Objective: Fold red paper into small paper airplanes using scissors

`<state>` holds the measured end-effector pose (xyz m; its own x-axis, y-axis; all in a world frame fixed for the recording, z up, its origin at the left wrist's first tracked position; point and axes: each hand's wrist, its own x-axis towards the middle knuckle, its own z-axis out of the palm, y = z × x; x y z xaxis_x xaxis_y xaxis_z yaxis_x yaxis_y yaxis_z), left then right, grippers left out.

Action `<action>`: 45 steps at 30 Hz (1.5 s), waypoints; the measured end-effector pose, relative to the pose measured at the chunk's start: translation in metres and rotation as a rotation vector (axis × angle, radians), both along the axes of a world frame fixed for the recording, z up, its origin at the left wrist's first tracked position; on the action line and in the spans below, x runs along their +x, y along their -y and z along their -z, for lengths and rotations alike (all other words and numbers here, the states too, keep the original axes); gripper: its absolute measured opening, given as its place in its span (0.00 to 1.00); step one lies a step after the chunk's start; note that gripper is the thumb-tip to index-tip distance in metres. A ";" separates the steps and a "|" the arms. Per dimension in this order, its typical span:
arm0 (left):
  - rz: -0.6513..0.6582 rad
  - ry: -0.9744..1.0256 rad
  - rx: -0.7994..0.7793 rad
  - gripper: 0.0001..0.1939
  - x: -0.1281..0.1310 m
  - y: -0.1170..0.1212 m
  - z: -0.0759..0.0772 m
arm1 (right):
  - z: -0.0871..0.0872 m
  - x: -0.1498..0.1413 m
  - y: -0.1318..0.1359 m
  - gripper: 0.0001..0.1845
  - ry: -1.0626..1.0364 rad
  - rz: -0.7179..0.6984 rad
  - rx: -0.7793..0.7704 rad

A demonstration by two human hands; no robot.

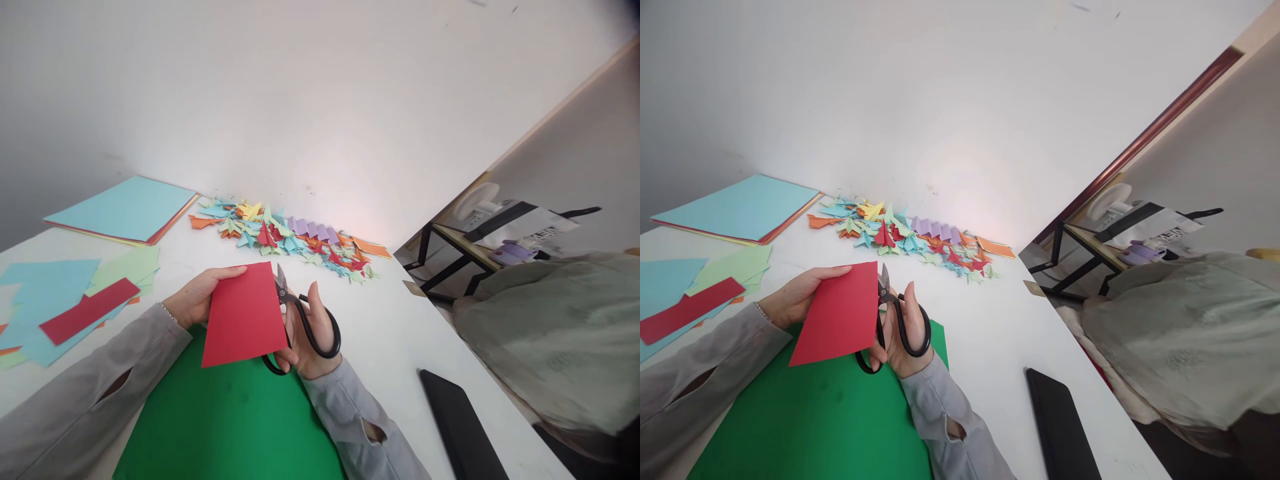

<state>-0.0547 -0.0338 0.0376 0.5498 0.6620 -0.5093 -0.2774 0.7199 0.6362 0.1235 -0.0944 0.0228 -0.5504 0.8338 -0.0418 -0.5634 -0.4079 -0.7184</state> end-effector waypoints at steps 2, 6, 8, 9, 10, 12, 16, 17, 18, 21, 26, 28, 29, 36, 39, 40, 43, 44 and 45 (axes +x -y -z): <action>-0.014 -0.025 -0.001 0.18 0.000 0.000 0.001 | 0.001 0.000 -0.001 0.42 -0.016 -0.006 -0.005; -0.079 -0.068 0.054 0.15 0.002 0.000 0.004 | 0.003 -0.001 -0.001 0.42 -0.002 0.016 -0.002; -0.096 -0.079 0.054 0.13 0.004 0.000 0.004 | 0.003 -0.002 0.000 0.41 0.019 0.036 0.002; -0.101 -0.086 0.049 0.13 0.004 0.000 0.004 | 0.003 -0.002 0.000 0.41 0.028 0.044 0.001; -0.110 -0.095 0.052 0.12 0.005 0.000 0.003 | 0.003 -0.002 0.000 0.41 0.035 0.045 -0.003; -0.136 -0.121 0.089 0.12 0.004 0.000 0.003 | 0.001 -0.001 0.001 0.42 0.045 0.027 -0.018; -0.147 -0.162 0.154 0.11 0.001 -0.003 0.004 | -0.001 0.003 0.001 0.42 0.048 -0.050 -0.050; -0.140 -0.164 0.163 0.12 0.000 -0.004 0.005 | -0.001 0.004 0.000 0.43 0.047 -0.074 -0.051; -0.134 -0.166 0.175 0.12 0.000 -0.005 0.005 | -0.001 0.005 0.000 0.44 0.046 -0.095 -0.050; -0.121 -0.177 0.209 0.11 0.000 -0.004 0.005 | 0.001 0.006 -0.001 0.44 0.046 -0.123 -0.031; -0.117 -0.190 0.210 0.08 0.003 0.002 0.000 | 0.001 0.004 -0.002 0.41 0.048 -0.101 0.000; -0.121 -0.180 0.201 0.08 0.004 0.003 -0.002 | 0.000 0.003 -0.001 0.41 0.041 -0.077 0.008; -0.123 -0.176 0.195 0.08 0.005 0.003 -0.002 | 0.000 0.002 -0.001 0.40 0.036 -0.058 0.012; -0.132 -0.154 0.145 0.09 0.006 0.003 0.001 | 0.000 -0.007 0.004 0.40 0.077 0.112 0.026; -0.131 -0.137 0.122 0.09 0.006 0.003 0.003 | 0.003 -0.011 0.005 0.40 0.092 0.197 0.030; -0.134 -0.130 0.114 0.09 0.007 0.003 0.003 | 0.004 -0.013 0.005 0.40 0.097 0.223 0.036; -0.160 -0.127 0.095 0.09 0.008 0.003 0.004 | 0.008 -0.015 0.003 0.39 0.115 0.283 0.048; -0.164 -0.128 0.090 0.09 0.008 0.002 0.004 | 0.009 -0.015 0.002 0.39 0.118 0.291 0.051; -0.164 -0.126 0.086 0.09 0.008 0.002 0.004 | 0.010 -0.014 0.002 0.38 0.118 0.290 0.053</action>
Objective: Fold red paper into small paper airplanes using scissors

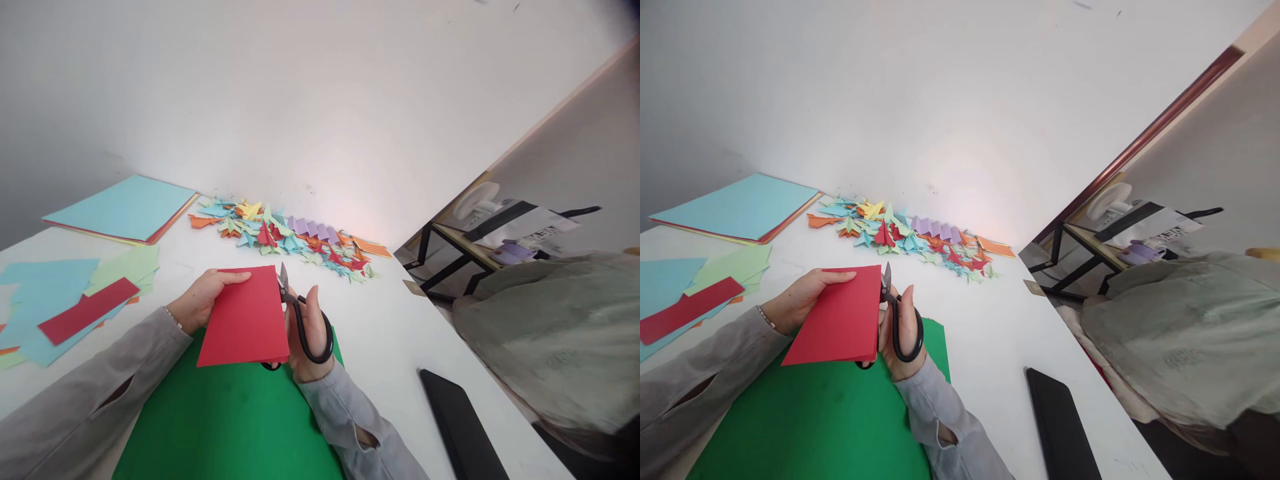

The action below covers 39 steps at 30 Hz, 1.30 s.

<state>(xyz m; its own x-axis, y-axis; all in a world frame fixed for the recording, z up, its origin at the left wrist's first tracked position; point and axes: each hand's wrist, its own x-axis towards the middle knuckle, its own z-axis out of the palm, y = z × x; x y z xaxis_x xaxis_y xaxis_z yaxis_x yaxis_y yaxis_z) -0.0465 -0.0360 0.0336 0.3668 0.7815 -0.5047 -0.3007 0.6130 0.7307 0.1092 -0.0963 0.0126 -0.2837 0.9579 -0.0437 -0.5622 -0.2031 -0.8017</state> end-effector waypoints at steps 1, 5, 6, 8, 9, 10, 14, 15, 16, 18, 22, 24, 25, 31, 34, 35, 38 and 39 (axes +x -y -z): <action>0.007 0.006 -0.002 0.09 0.000 0.000 0.000 | 0.001 0.001 0.000 0.38 -0.001 -0.008 0.002; 0.030 0.005 0.025 0.11 -0.001 -0.001 0.003 | -0.001 0.004 0.000 0.39 0.008 -0.070 -0.017; 0.026 -0.007 0.036 0.11 -0.002 -0.001 0.003 | -0.003 0.005 0.000 0.39 0.010 -0.085 -0.028; 0.025 -0.026 0.051 0.11 -0.002 -0.001 0.004 | -0.006 0.007 0.000 0.41 0.006 -0.123 -0.049; 0.029 -0.031 0.054 0.10 -0.002 -0.001 0.005 | -0.008 0.008 0.000 0.42 0.000 -0.145 -0.056; 0.034 -0.033 0.056 0.10 -0.002 -0.001 0.005 | -0.010 0.008 0.000 0.42 -0.008 -0.166 -0.062; 0.043 -0.035 0.062 0.09 -0.001 -0.001 0.004 | -0.011 0.008 0.000 0.41 -0.049 -0.181 -0.060; 0.036 -0.037 0.062 0.08 -0.001 0.000 0.003 | -0.011 0.007 0.000 0.40 -0.057 -0.162 -0.057; 0.026 -0.041 0.060 0.08 0.000 0.000 0.002 | -0.009 0.006 0.000 0.40 -0.060 -0.137 -0.053; 0.002 -0.047 0.052 0.07 0.001 0.001 0.001 | -0.007 0.004 0.000 0.40 -0.055 -0.090 -0.049; -0.008 -0.023 0.053 0.08 0.003 0.003 -0.002 | -0.006 0.002 0.000 0.41 -0.037 -0.038 -0.038; -0.011 -0.011 0.057 0.08 0.003 0.003 -0.002 | -0.010 0.002 0.000 0.41 -0.028 -0.031 -0.039; -0.013 -0.009 0.060 0.08 0.003 0.003 -0.001 | -0.013 0.003 0.001 0.41 -0.022 -0.035 -0.042; 0.004 -0.007 0.056 0.08 0.001 0.001 0.002 | -0.016 0.006 0.001 0.41 0.001 -0.108 -0.049; 0.020 -0.021 0.049 0.08 0.000 0.002 0.000 | -0.013 0.009 0.000 0.43 -0.008 -0.165 -0.051; 0.032 -0.021 0.048 0.08 0.000 0.003 -0.001 | -0.012 0.010 -0.001 0.43 -0.015 -0.181 -0.047; 0.071 -0.022 0.060 0.09 0.001 0.005 -0.002 | -0.011 0.010 -0.002 0.44 -0.028 -0.202 -0.041; 0.078 -0.021 0.069 0.09 0.001 0.006 -0.002 | -0.011 0.010 -0.002 0.43 -0.030 -0.194 -0.042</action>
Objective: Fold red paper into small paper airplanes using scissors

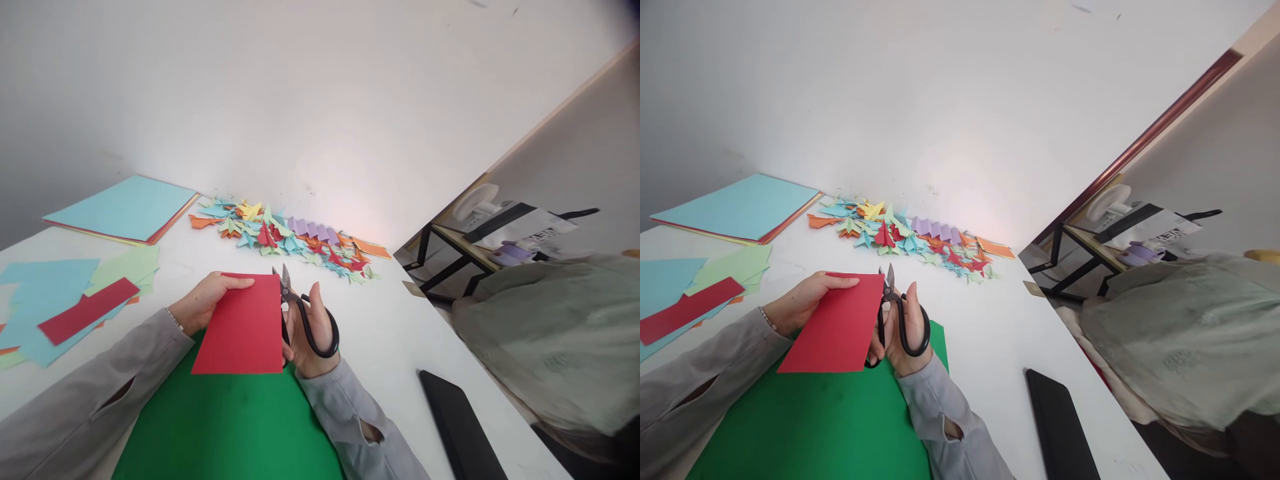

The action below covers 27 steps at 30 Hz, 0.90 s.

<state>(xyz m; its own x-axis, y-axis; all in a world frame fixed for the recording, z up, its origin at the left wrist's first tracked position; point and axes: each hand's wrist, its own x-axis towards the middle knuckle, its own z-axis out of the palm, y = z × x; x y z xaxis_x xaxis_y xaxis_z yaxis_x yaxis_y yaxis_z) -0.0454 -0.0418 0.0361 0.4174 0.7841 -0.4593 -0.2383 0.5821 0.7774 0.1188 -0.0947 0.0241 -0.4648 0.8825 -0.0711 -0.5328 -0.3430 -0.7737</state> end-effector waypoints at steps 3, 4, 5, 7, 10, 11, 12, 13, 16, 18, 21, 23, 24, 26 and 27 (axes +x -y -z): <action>-0.006 0.002 0.028 0.09 0.001 0.001 0.000 | -0.001 -0.004 0.001 0.40 -0.005 0.057 0.005; -0.012 0.003 0.033 0.08 0.001 0.001 0.000 | -0.001 -0.005 0.002 0.39 -0.001 0.077 0.006; -0.016 0.002 0.035 0.08 0.001 0.001 0.000 | -0.002 -0.005 0.002 0.38 0.005 0.105 0.008; -0.032 -0.008 0.008 0.06 0.000 -0.002 0.000 | -0.003 -0.002 0.001 0.36 0.017 0.214 0.018; -0.092 -0.013 -0.086 0.05 -0.004 -0.008 0.000 | -0.006 0.011 -0.003 0.36 0.046 0.488 0.020; -0.116 -0.009 -0.106 0.05 -0.005 -0.010 0.001 | -0.006 0.016 -0.006 0.34 0.059 0.583 0.006; -0.139 -0.008 -0.113 0.05 -0.006 -0.013 0.002 | -0.005 0.021 -0.009 0.32 0.071 0.683 -0.006; -0.156 -0.010 -0.104 0.05 -0.007 -0.014 0.004 | -0.004 0.024 -0.011 0.31 0.092 0.782 -0.017; -0.211 -0.023 -0.022 0.07 -0.007 -0.017 0.008 | 0.003 0.027 -0.018 0.27 0.231 0.931 -0.043; -0.249 -0.026 0.043 0.08 -0.005 -0.017 0.009 | 0.009 0.027 -0.020 0.25 0.372 0.894 -0.044; -0.275 -0.024 0.099 0.10 -0.005 -0.016 0.009 | 0.015 0.028 -0.021 0.26 0.532 0.928 -0.019; -0.264 -0.024 0.121 0.12 -0.005 -0.016 0.008 | 0.018 0.031 -0.022 0.26 0.635 1.000 0.014; -0.253 -0.023 0.133 0.13 -0.006 -0.016 0.008 | 0.020 0.033 -0.022 0.25 0.703 1.013 0.028; -0.230 -0.015 0.160 0.16 -0.007 -0.015 0.008 | 0.023 0.037 -0.025 0.24 0.894 1.009 0.052; -0.222 -0.008 0.172 0.17 -0.007 -0.015 0.008 | 0.024 0.039 -0.026 0.24 1.002 1.009 0.070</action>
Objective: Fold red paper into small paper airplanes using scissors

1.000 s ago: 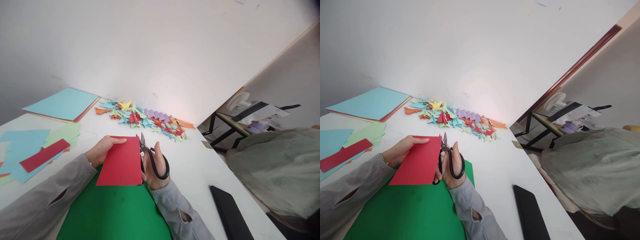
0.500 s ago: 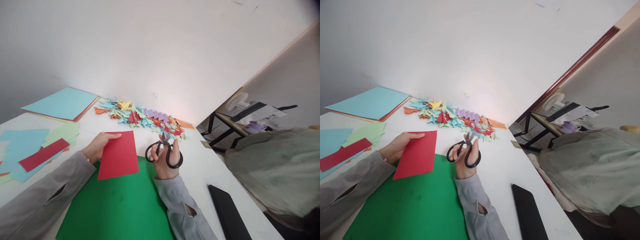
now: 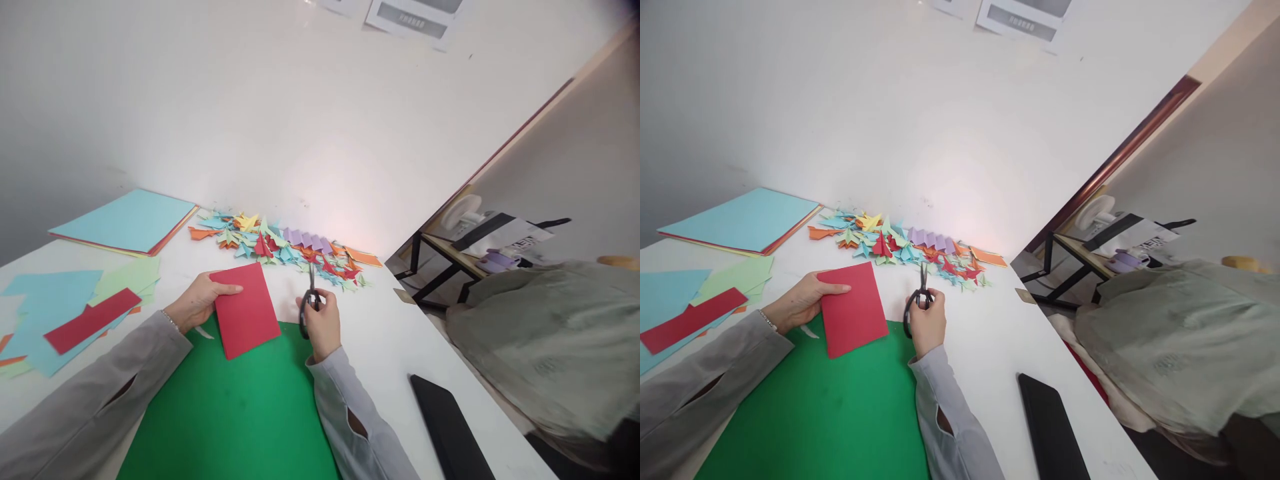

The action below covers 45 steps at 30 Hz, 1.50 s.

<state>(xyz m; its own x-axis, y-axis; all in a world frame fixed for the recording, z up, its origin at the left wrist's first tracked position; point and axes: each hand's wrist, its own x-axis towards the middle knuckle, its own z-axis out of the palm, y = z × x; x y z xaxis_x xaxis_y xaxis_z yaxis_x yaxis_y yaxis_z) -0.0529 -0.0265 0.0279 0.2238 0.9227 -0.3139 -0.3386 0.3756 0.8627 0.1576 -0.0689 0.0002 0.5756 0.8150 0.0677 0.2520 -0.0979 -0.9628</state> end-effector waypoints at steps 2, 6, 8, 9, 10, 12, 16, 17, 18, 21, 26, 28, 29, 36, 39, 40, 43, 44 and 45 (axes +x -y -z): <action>0.010 0.010 0.022 0.18 -0.001 0.000 0.001 | 0.001 0.002 -0.002 0.24 0.169 0.019 -0.076; 0.030 0.009 0.050 0.18 -0.002 -0.002 0.004 | 0.001 0.004 -0.005 0.27 0.378 0.012 -0.240; 0.029 0.010 0.062 0.18 -0.002 -0.002 0.005 | 0.000 0.006 -0.005 0.27 0.485 0.003 -0.300; 0.025 0.013 0.065 0.17 -0.002 -0.002 0.006 | 0.000 0.007 -0.005 0.27 0.547 0.005 -0.318; 0.022 0.016 0.061 0.17 -0.002 -0.003 0.006 | 0.000 0.009 -0.005 0.27 0.615 0.014 -0.328; 0.015 0.029 0.053 0.16 -0.001 -0.002 0.005 | -0.001 0.011 -0.004 0.26 0.763 0.042 -0.336; -0.007 0.035 0.055 0.15 -0.001 -0.002 0.004 | -0.003 0.014 0.000 0.21 1.005 0.057 -0.425; -0.013 0.032 0.060 0.15 -0.001 -0.001 0.004 | -0.004 0.013 0.001 0.21 1.045 0.046 -0.455; -0.017 0.030 0.066 0.16 -0.002 -0.001 0.005 | -0.004 0.013 0.002 0.20 1.079 0.035 -0.478; -0.034 0.025 0.087 0.16 -0.002 -0.002 0.006 | -0.005 0.010 0.003 0.19 1.145 0.011 -0.498; -0.028 0.012 0.109 0.16 -0.001 -0.003 0.009 | -0.003 0.010 0.005 0.16 1.193 0.021 -0.465; -0.018 0.001 0.117 0.16 -0.001 -0.003 0.009 | -0.003 0.012 0.006 0.15 1.209 0.026 -0.442; -0.015 -0.004 0.121 0.16 -0.001 -0.003 0.009 | -0.003 0.012 0.007 0.15 1.205 0.022 -0.414; 0.045 -0.033 0.148 0.18 0.002 0.001 0.010 | -0.006 -0.009 0.006 0.15 0.361 -0.382 0.129; 0.103 -0.053 0.162 0.18 0.004 0.002 0.013 | -0.007 -0.016 0.006 0.16 0.038 -0.485 0.169; 0.122 -0.057 0.165 0.18 0.005 0.002 0.015 | -0.007 -0.017 0.006 0.16 -0.007 -0.491 0.170; 0.172 -0.065 0.178 0.20 0.006 0.003 0.016 | -0.006 -0.016 0.005 0.15 -0.107 -0.498 0.173; 0.185 -0.070 0.183 0.20 0.006 0.003 0.016 | -0.006 -0.015 0.004 0.15 -0.133 -0.502 0.172; 0.197 -0.078 0.185 0.20 0.007 0.004 0.015 | -0.005 -0.015 0.004 0.15 -0.149 -0.497 0.170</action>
<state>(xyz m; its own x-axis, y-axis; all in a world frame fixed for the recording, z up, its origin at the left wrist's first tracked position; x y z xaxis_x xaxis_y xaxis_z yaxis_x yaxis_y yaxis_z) -0.0461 -0.0303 0.0125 0.3862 0.9072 -0.1670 -0.2049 0.2609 0.9433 0.1430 -0.0726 0.0048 0.1377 0.9759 0.1695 0.0879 0.1584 -0.9835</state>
